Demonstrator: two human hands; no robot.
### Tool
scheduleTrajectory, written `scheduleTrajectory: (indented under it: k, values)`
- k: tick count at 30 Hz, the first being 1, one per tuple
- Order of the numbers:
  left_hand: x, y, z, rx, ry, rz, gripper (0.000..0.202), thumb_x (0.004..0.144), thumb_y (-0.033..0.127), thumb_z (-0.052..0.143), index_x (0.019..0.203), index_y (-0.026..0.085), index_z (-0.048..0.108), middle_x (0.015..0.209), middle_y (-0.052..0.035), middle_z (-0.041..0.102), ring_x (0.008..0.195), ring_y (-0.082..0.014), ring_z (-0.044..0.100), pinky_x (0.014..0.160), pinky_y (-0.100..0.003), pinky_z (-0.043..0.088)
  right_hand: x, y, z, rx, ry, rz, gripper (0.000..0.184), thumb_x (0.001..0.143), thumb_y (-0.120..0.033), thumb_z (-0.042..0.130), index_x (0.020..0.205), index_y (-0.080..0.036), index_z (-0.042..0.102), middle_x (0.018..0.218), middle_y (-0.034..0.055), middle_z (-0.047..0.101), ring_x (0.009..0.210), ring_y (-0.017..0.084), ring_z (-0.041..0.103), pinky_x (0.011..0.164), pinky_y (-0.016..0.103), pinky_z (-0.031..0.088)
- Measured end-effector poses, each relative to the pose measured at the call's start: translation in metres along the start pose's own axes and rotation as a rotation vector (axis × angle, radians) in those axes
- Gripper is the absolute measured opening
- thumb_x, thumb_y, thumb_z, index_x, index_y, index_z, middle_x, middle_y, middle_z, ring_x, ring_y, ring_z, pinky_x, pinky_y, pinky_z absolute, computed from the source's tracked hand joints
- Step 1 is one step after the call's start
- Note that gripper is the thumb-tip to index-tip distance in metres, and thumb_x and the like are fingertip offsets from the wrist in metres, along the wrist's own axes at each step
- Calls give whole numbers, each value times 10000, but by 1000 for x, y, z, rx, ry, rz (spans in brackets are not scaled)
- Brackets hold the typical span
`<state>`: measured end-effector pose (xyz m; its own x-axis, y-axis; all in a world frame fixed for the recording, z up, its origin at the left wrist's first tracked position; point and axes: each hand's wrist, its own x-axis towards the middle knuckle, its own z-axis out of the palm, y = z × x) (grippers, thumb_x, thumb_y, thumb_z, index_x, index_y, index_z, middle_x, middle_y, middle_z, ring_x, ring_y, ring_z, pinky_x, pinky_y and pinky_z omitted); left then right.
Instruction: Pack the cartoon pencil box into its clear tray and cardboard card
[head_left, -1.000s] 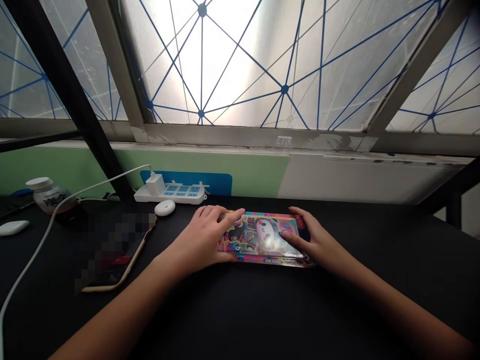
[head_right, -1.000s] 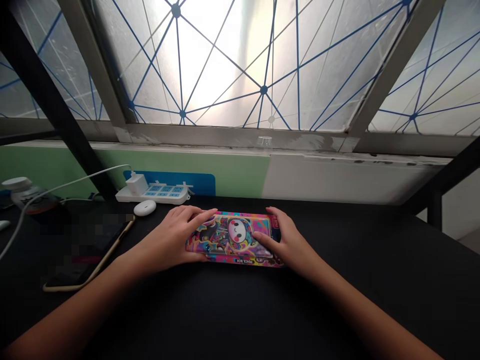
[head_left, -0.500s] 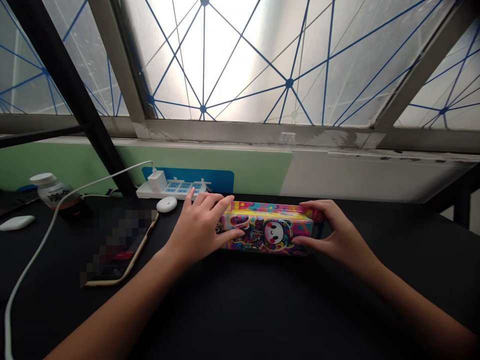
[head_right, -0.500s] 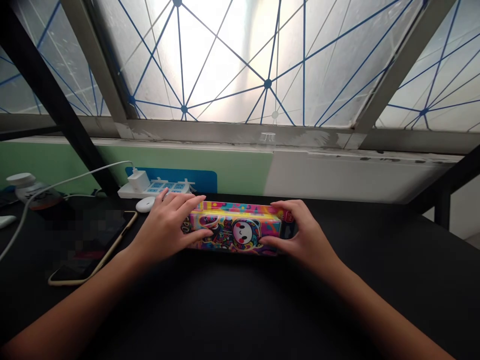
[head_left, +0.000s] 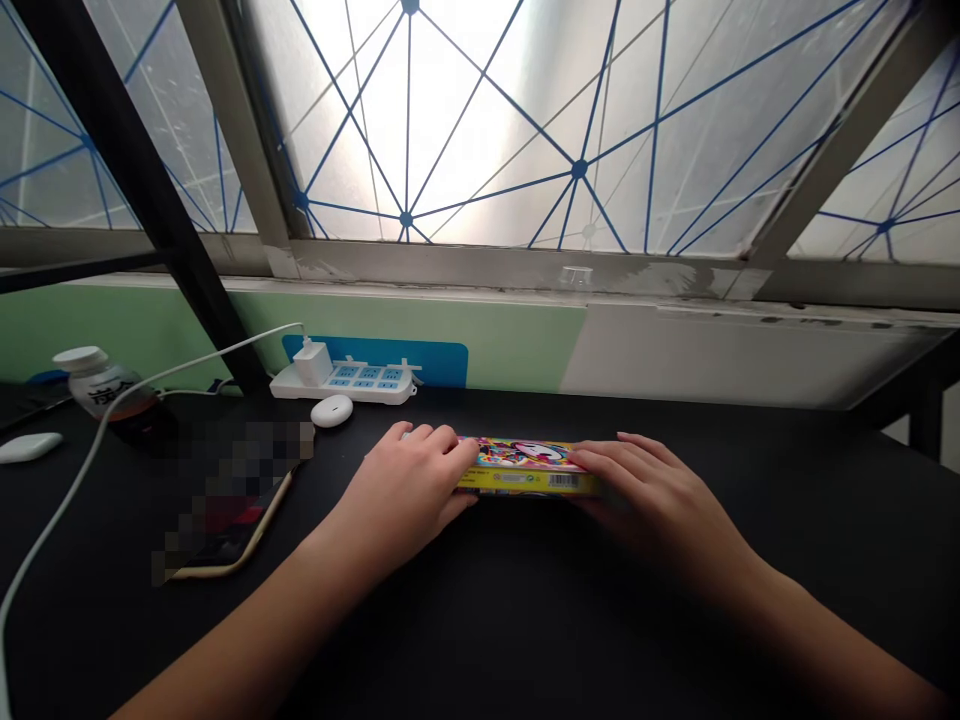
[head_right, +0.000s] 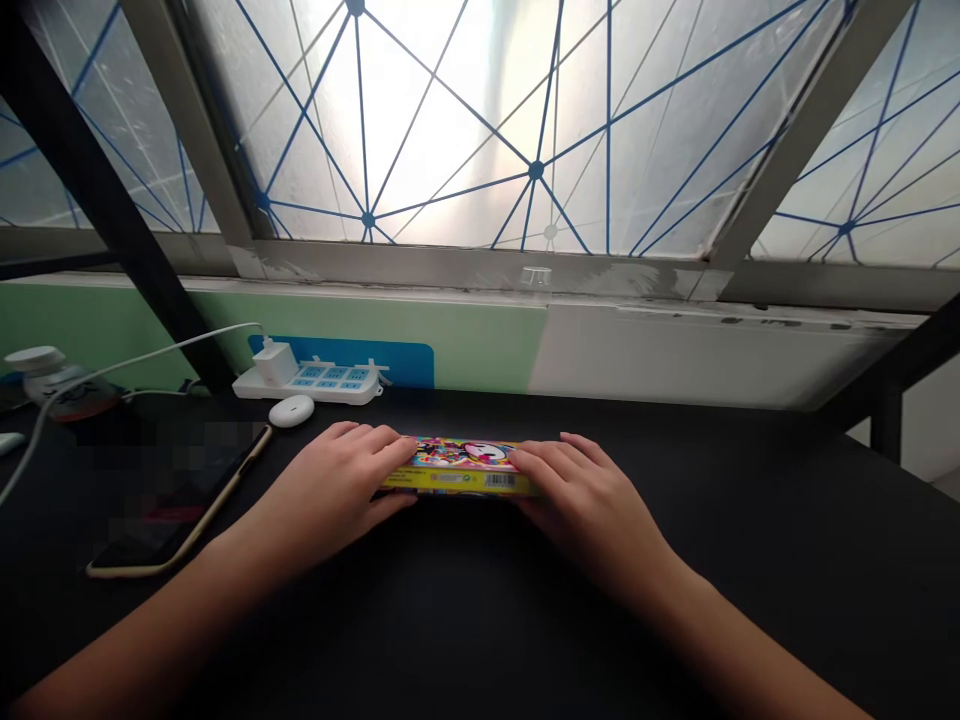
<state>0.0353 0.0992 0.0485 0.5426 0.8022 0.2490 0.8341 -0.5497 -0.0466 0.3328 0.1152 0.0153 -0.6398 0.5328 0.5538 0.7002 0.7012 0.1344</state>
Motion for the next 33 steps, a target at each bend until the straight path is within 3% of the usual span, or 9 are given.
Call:
scheduleTrajectory:
  k: [5,8,10,16,20,27,33]
  values:
    - [0,0,-1,3,-28,18,384,852,475,737,1135,235,642,1053,-87,664,944,-306,620,823,-429,474,0,-7,1,-37,-80,-5,329,941,-285,583,1262,-213,587,1240,125,716,1022,311,708,857,475,538]
    - [-1,-1,5,-40,-36,42,411,835,441,763,1170,239,635,1115,-93,652,1019,-314,603,880,-450,471,-1,-13,5,-34,-141,-11,352,929,-303,603,1262,-190,596,1250,143,707,1058,325,692,838,483,555]
    - [-1,-2,11,-90,-17,59,535,831,472,757,1285,251,582,1218,-108,635,1115,-333,572,963,-491,439,-1,-16,8,-26,-163,-1,410,935,-344,606,1311,-187,572,1312,154,672,1121,334,666,884,504,547]
    - [-1,-11,26,-230,-37,-23,918,824,797,527,1542,262,326,1576,-183,381,1442,-416,323,1146,-660,156,0,-22,13,34,-290,-76,772,948,-491,596,1586,-257,229,1572,117,418,1422,327,416,1112,548,393]
    - [-1,-21,29,-253,-133,-89,1038,783,892,419,1571,232,277,1604,-197,327,1480,-418,253,1149,-666,139,3,-22,12,96,-362,-54,847,944,-566,568,1608,-319,103,1608,79,341,1465,318,337,1126,545,377]
    - [0,-22,25,-242,-167,-119,1041,770,909,404,1567,252,282,1610,-144,336,1487,-361,250,1167,-661,122,5,-8,-6,196,-562,85,710,933,-671,492,1551,-366,322,1586,42,376,1448,332,363,1146,603,316]
    - [0,-24,23,-266,-208,-129,1068,768,919,382,1592,261,209,1643,-125,262,1502,-368,212,1158,-707,76,2,18,-25,186,-564,173,530,904,-680,535,1303,-354,660,1392,44,631,1323,353,535,1054,551,433]
